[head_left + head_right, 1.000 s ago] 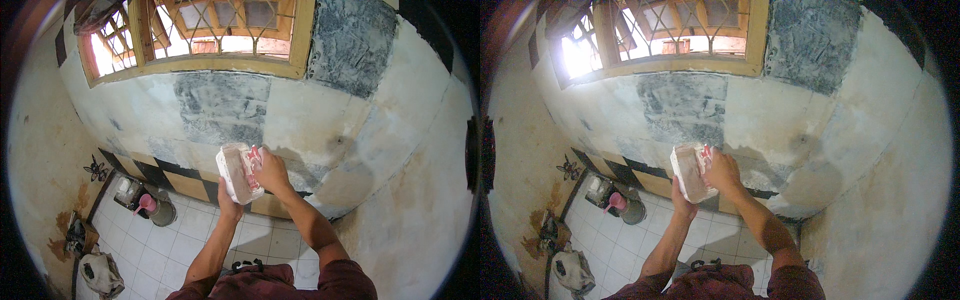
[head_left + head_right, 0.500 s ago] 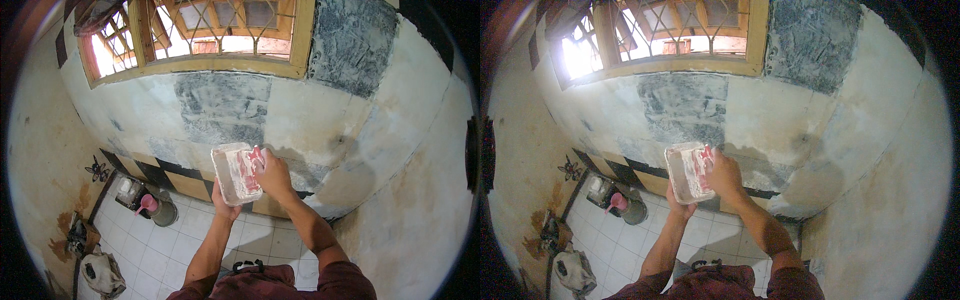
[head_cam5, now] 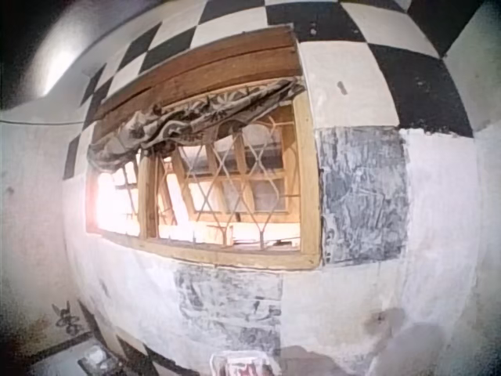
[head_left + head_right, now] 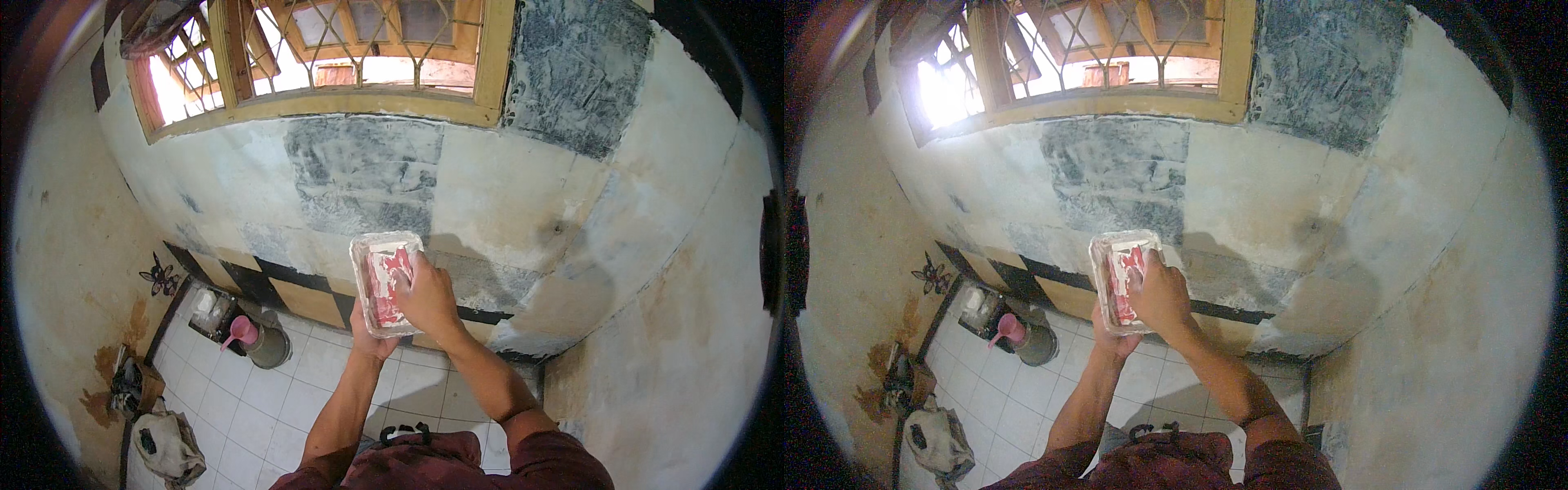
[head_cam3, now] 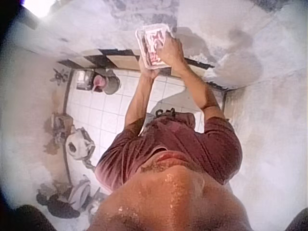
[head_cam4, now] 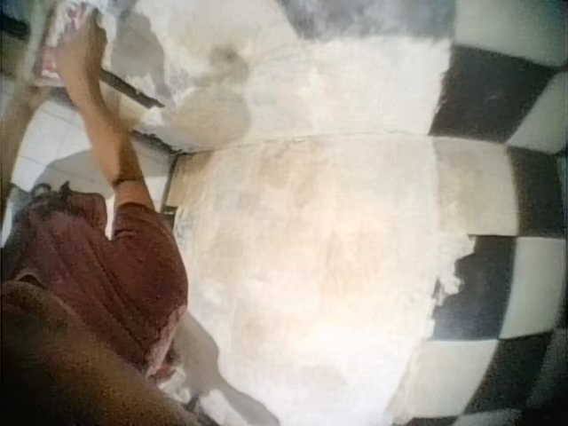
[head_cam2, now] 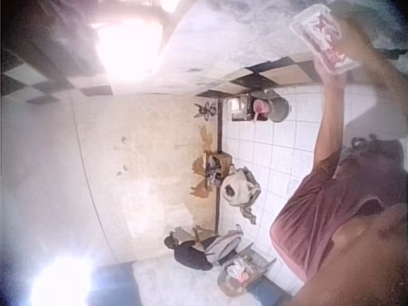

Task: The person applies white plaster to a wall with a plastic putty knife, repeatedly scooping material from a small white container.

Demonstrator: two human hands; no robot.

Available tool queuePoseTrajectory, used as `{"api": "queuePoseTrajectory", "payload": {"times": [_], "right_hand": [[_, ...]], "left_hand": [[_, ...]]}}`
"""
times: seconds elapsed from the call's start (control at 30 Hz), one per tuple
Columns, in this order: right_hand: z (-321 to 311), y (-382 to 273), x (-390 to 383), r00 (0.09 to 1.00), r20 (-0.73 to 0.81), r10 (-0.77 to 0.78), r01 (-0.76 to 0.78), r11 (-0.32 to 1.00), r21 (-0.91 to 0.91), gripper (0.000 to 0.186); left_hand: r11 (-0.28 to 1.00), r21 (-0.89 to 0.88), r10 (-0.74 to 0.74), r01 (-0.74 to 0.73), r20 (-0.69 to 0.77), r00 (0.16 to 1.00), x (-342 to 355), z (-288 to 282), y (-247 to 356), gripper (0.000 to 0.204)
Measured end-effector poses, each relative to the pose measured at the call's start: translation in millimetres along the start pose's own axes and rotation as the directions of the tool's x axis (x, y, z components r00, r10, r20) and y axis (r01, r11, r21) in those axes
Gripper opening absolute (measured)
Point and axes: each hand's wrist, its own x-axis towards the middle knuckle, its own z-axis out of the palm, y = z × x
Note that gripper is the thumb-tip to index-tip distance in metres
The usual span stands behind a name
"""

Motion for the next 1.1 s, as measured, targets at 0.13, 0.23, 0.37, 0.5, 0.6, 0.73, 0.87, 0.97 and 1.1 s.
{"api": "queuePoseTrajectory", "payload": {"times": [0.13,0.23,0.37,0.5,0.6,0.73,0.87,0.97,1.1], "right_hand": [[6.0,3.0,-3.0,0.999,0.010,0.042,-0.043,0.972,0.230,0.018],[6.7,13.6,-0.1,0.998,-0.012,0.068,-0.058,0.920,0.387,0.014],[9.0,23.6,4.4,0.999,-0.004,0.054,-0.043,0.835,0.549,0.012],[7.8,32.1,7.5,0.990,0.055,0.131,-0.136,0.764,0.631,0.009],[0.1,30.9,7.9,0.985,0.086,0.152,-0.172,0.759,0.629,0.007],[-0.9,35.7,8.9,0.976,0.110,0.190,-0.215,0.723,0.657,0.005],[1.7,51.0,9.1,0.973,0.116,0.200,-0.226,0.724,0.652,0.012],[2.3,59.4,10.0,0.968,0.131,0.214,-0.246,0.708,0.662,0.014],[-1.9,64.1,9.4,0.937,0.210,0.281,-0.333,0.524,0.784,0.016]], "left_hand": [[0.999,0.036,-0.024,0.027,-0.077,0.997,-1.0,-1.9,3.5,0.050],[0.994,0.100,-0.034,0.042,-0.074,0.997,0.3,-0.4,9.1,0.055],[0.988,0.144,-0.040,0.049,-0.063,0.997,1.1,-4.9,11.6,0.058],[0.984,0.165,-0.058,0.066,-0.054,0.997,2.4,-4.5,13.5,0.059],[0.968,0.239,-0.049,0.077,-0.119,0.992,-0.4,3.1,15.2,0.061],[0.957,0.278,-0.050,0.086,-0.134,0.990,-2.3,8.2,16.0,0.062],[0.948,0.301,-0.066,0.106,-0.140,0.988,-0.9,3.2,15.6,0.063],[0.943,0.316,-0.054,0.099,-0.148,0.988,1.2,-7.8,14.3,0.063],[0.929,0.357,-0.033,0.098,-0.184,0.982,2.0,-12.7,11.7,0.062]]}}
